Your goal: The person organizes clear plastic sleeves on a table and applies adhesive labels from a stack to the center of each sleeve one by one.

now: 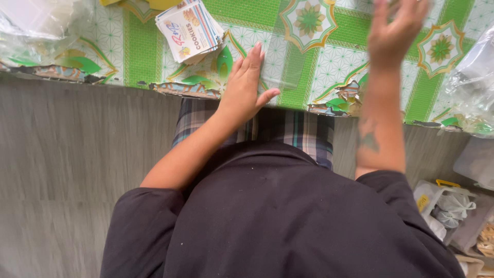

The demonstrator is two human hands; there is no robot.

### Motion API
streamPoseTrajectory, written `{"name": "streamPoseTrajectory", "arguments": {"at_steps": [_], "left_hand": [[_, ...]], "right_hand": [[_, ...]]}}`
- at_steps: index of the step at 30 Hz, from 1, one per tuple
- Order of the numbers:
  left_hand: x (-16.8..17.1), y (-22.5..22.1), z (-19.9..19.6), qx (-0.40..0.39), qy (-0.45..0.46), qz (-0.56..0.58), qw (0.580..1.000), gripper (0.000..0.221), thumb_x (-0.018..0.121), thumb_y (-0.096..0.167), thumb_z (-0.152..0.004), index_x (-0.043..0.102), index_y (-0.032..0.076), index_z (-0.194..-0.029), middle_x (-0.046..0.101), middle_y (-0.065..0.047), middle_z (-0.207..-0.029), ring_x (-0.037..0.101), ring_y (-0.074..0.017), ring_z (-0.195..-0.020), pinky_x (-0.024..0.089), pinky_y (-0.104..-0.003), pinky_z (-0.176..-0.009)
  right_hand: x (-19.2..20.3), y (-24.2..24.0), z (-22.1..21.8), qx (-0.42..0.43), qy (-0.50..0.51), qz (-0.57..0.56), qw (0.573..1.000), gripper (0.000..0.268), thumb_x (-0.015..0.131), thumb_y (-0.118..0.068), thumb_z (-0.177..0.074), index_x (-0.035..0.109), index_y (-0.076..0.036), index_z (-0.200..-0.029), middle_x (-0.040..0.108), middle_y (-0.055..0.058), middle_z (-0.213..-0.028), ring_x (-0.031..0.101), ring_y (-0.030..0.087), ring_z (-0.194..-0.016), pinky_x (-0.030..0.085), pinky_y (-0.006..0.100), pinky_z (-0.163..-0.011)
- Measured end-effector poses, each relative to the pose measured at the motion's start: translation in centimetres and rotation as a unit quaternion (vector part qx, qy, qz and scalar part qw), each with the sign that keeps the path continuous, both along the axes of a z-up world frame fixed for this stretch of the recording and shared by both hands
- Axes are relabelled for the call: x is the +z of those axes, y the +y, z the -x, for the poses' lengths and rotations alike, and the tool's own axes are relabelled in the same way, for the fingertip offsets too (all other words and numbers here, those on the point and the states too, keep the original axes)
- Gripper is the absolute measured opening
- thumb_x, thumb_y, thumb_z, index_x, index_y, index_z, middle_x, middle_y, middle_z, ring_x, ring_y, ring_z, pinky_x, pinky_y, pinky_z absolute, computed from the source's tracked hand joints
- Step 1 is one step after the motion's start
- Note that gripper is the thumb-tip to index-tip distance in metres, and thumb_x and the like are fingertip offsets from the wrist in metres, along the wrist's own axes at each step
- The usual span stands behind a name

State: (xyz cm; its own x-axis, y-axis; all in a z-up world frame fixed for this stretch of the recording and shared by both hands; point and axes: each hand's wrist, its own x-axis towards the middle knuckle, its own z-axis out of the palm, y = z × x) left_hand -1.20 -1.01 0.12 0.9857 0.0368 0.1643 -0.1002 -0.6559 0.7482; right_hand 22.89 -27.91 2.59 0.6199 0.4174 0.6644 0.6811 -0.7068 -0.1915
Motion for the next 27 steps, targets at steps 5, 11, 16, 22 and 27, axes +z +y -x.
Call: {"name": "streamPoseTrajectory", "arguments": {"at_steps": [5, 11, 16, 22, 27], "left_hand": [[-0.3, -1.8, 1.5, 0.008, -0.017, -0.005, 1.000, 0.110, 0.074, 0.054, -0.097, 0.006, -0.004, -0.162, 0.035, -0.026, -0.163, 0.034, -0.0451, -0.153, 0.019, -0.062, -0.124], [1.3, -1.0, 0.3, -0.021, -0.012, -0.043, 0.999, 0.099, 0.077, 0.049, -0.095, 0.021, -0.003, -0.158, 0.035, -0.022, -0.163, 0.028, -0.0462, -0.151, 0.021, -0.061, -0.122], [2.8, 5.7, 0.7, 0.160, -0.087, -0.164, 0.970, 0.069, 0.083, 0.013, -0.093, 0.047, 0.007, -0.151, 0.040, -0.014, -0.162, 0.025, -0.0398, -0.158, 0.021, -0.055, -0.131], [2.2, 10.9, 1.5, 0.180, -0.041, -0.177, 0.967, 0.047, 0.078, 0.007, -0.093, 0.058, 0.010, -0.135, 0.068, -0.010, -0.118, 0.063, -0.0314, -0.119, 0.039, -0.050, -0.119], [2.4, 11.5, 1.3, 0.167, -0.149, -0.192, 0.955, 0.039, 0.073, -0.001, -0.098, 0.059, 0.010, -0.133, 0.068, -0.003, -0.094, 0.066, -0.0265, -0.091, 0.045, -0.046, -0.107]], "right_hand": [[-1.1, 3.6, 11.4, 0.071, 0.395, -0.064, 0.914, 0.053, 0.070, -0.011, -0.105, 0.048, -0.006, -0.152, 0.069, 0.013, -0.135, 0.068, 0.021, -0.116, 0.058, 0.036, -0.094], [0.2, 5.6, 14.2, 0.084, 0.363, -0.034, 0.927, 0.063, 0.078, -0.010, -0.100, 0.045, -0.006, -0.154, 0.064, 0.015, -0.142, 0.064, 0.023, -0.112, 0.057, 0.037, -0.094], [0.6, 4.5, 14.6, 0.099, 0.370, -0.091, 0.919, 0.072, 0.079, -0.009, -0.100, 0.037, -0.005, -0.158, 0.051, 0.015, -0.153, 0.062, 0.021, -0.111, 0.057, 0.033, -0.092], [1.3, 3.3, 14.9, 0.105, 0.370, -0.135, 0.913, 0.068, 0.079, -0.007, -0.106, 0.035, -0.005, -0.157, 0.043, 0.013, -0.156, 0.063, 0.016, -0.113, 0.059, 0.029, -0.096], [2.4, 2.6, 15.0, 0.116, 0.384, -0.165, 0.901, 0.064, 0.078, -0.007, -0.110, 0.036, -0.005, -0.158, 0.043, 0.012, -0.158, 0.063, 0.015, -0.115, 0.060, 0.028, -0.094]]}}
